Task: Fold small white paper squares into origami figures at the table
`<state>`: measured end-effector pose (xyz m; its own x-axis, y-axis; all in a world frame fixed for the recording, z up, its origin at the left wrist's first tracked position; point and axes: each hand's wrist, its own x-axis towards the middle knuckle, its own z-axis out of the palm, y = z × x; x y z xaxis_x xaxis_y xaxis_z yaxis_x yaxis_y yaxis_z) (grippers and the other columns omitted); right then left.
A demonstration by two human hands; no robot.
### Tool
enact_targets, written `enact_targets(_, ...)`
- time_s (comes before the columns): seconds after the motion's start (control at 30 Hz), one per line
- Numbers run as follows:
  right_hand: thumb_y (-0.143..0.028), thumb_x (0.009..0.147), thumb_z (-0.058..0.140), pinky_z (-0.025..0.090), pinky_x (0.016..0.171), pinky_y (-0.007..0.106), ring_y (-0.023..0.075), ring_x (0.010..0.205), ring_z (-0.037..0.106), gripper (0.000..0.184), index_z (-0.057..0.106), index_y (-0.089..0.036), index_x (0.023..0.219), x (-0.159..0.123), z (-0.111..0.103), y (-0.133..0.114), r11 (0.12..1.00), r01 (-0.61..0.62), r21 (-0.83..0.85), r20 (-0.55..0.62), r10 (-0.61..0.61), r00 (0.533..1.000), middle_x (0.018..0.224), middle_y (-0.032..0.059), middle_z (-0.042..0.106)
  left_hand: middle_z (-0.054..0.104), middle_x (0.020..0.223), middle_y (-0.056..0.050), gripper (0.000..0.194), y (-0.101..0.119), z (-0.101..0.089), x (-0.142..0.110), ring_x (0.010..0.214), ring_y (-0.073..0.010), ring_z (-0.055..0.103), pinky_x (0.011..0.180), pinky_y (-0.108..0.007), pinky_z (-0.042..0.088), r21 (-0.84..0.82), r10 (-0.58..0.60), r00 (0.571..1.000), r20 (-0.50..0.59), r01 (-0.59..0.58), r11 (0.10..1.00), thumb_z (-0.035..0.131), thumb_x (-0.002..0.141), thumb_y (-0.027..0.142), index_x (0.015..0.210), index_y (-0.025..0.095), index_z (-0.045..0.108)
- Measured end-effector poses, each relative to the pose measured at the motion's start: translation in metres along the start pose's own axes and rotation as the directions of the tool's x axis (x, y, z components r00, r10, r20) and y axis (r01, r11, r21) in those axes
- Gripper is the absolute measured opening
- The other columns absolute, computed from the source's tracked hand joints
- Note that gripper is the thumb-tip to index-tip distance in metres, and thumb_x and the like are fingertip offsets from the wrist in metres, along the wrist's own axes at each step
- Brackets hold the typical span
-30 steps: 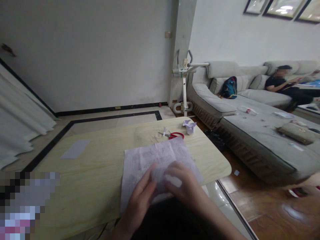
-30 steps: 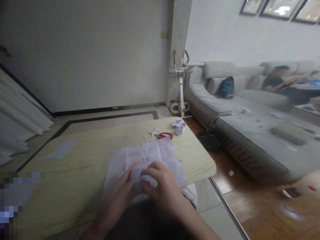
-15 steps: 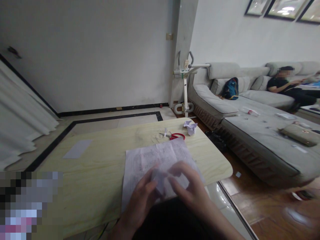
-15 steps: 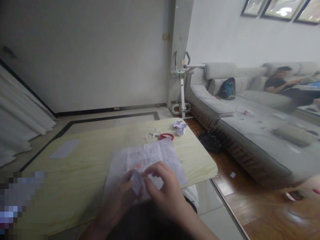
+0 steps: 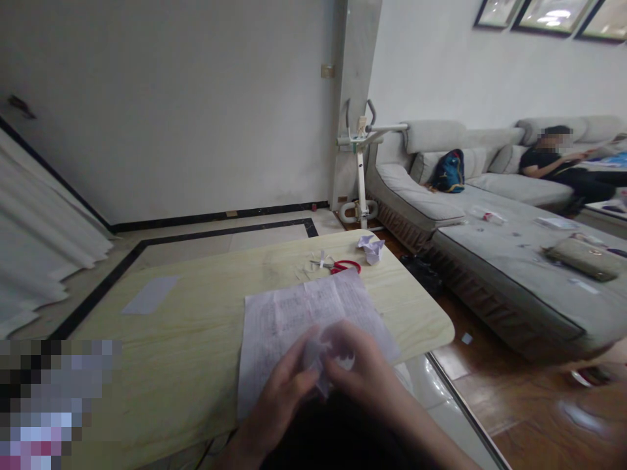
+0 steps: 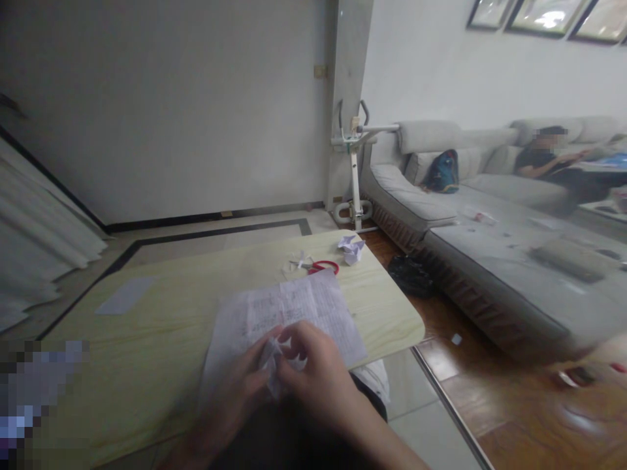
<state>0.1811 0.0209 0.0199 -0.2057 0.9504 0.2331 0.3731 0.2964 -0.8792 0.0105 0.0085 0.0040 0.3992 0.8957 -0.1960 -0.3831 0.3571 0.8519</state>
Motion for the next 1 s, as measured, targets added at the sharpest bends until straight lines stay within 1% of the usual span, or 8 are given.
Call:
enact_targets(0.17, -0.013, 0.078, 0.06, 0.039, 0.057, 0.023, 0.0128, 0.064, 0.049, 0.006, 0.057, -0.019, 0.079, 0.001, -0.001, 0.002, 0.998, -0.033, 0.047, -0.005, 0.034, 0.999, 0.069, -0.0033, 0.053, 0.064, 0.131, -0.008, 0.051, -0.01, -0.009, 0.003, 0.116, -0.0333, 0.061, 0.087, -0.041, 0.054, -0.085, -0.021, 1.0, -0.009, 0.02, 0.996, 0.068, 0.085, 0.031, 0.134, 0.031, 0.057)
enact_targets(0.3, -0.013, 0.077, 0.061, 0.035, 0.052, 0.022, 0.0114, 0.058, 0.044, 0.013, 0.051, -0.019, 0.072, 0.003, -0.004, 0.005, 0.999, -0.012, 0.043, -0.058, 0.015, 0.998, 0.064, -0.005, 0.047, 0.065, 0.129, -0.01, 0.054, -0.016, -0.012, 0.009, 0.113, -0.0331, 0.063, 0.09, -0.043, 0.052, -0.155, -0.023, 0.999, -0.039, 0.017, 0.988, 0.074, 0.08, 0.034, 0.132, 0.028, 0.06)
enact_targets(0.5, -0.015, 0.083, 0.057, 0.045, 0.062, 0.028, 0.0159, 0.069, 0.054, 0.005, 0.057, -0.019, 0.08, 0.002, -0.013, -0.001, 0.994, 0.101, 0.052, -0.122, -0.094, 0.988, 0.075, 0.0004, 0.057, 0.073, 0.112, -0.012, 0.05, -0.006, -0.002, 0.014, 0.1, -0.0331, 0.069, 0.079, -0.039, 0.056, -0.126, 0.061, 0.981, -0.182, -0.085, 0.988, 0.079, 0.073, 0.04, 0.117, 0.021, 0.068)
enact_targets(0.57, -0.012, 0.084, 0.056, 0.048, 0.07, 0.031, 0.0183, 0.078, 0.057, 0.01, 0.062, -0.02, 0.088, 0.001, -0.012, -0.005, 0.985, 0.174, 0.022, -0.131, -0.169, 0.977, 0.083, 0.0033, 0.061, 0.074, 0.11, -0.011, 0.048, -0.002, 0.002, 0.013, 0.099, -0.0326, 0.069, 0.082, -0.041, 0.056, -0.138, 0.082, 0.969, -0.234, -0.117, 0.983, 0.079, 0.072, 0.041, 0.114, 0.022, 0.068)
enact_targets(0.67, -0.008, 0.083, 0.058, 0.05, 0.084, 0.036, 0.0214, 0.095, 0.059, 0.025, 0.064, -0.021, 0.103, -0.002, -0.006, -0.008, 0.967, 0.256, -0.015, -0.063, -0.256, 0.965, 0.1, 0.007, 0.064, 0.074, 0.108, -0.01, 0.048, -0.002, 0.005, 0.01, 0.103, -0.0307, 0.068, 0.089, -0.042, 0.054, -0.155, 0.094, 0.958, -0.273, -0.14, 0.978, 0.078, 0.075, 0.037, 0.118, 0.021, 0.065)
enact_targets(0.77, -0.008, 0.08, 0.062, 0.051, 0.085, 0.037, 0.023, 0.097, 0.059, 0.032, 0.061, -0.022, 0.109, -0.003, 0.001, -0.008, 0.957, 0.278, -0.082, -0.015, -0.28, 0.96, 0.105, 0.0082, 0.063, 0.074, 0.108, -0.007, 0.044, -0.011, 0.002, 0.01, 0.101, -0.0276, 0.069, 0.089, -0.04, 0.054, -0.174, 0.072, 0.947, -0.312, -0.131, 0.976, 0.078, 0.077, 0.032, 0.118, 0.023, 0.064)
enact_targets(0.87, -0.01, 0.077, 0.067, 0.05, 0.086, 0.04, 0.0255, 0.1, 0.057, 0.038, 0.058, -0.022, 0.112, -0.003, 0.003, -0.004, 0.943, 0.293, -0.156, -0.012, -0.298, 0.954, 0.108, 0.0092, 0.062, 0.074, 0.108, -0.006, 0.034, -0.02, -0.001, 0.012, 0.1, -0.0268, 0.07, 0.088, -0.04, 0.055, -0.206, 0.066, 0.949, -0.31, -0.135, 0.969, 0.073, 0.082, 0.036, 0.112, 0.022, 0.068)
enact_targets(1.0, -0.012, 0.074, 0.073, 0.05, 0.087, 0.041, 0.0268, 0.103, 0.057, 0.044, 0.054, -0.022, 0.112, -0.001, 0.002, 0.003, 0.93, 0.302, -0.208, -0.017, -0.312, 0.95, 0.109, 0.0091, 0.061, 0.075, 0.105, -0.008, 0.03, -0.016, 0.003, 0.012, 0.1, -0.028, 0.068, 0.088, -0.04, 0.054, -0.147, 0.092, 0.952, -0.292, -0.14, 0.979, 0.074, 0.08, 0.039, 0.102, 0.019, 0.074)
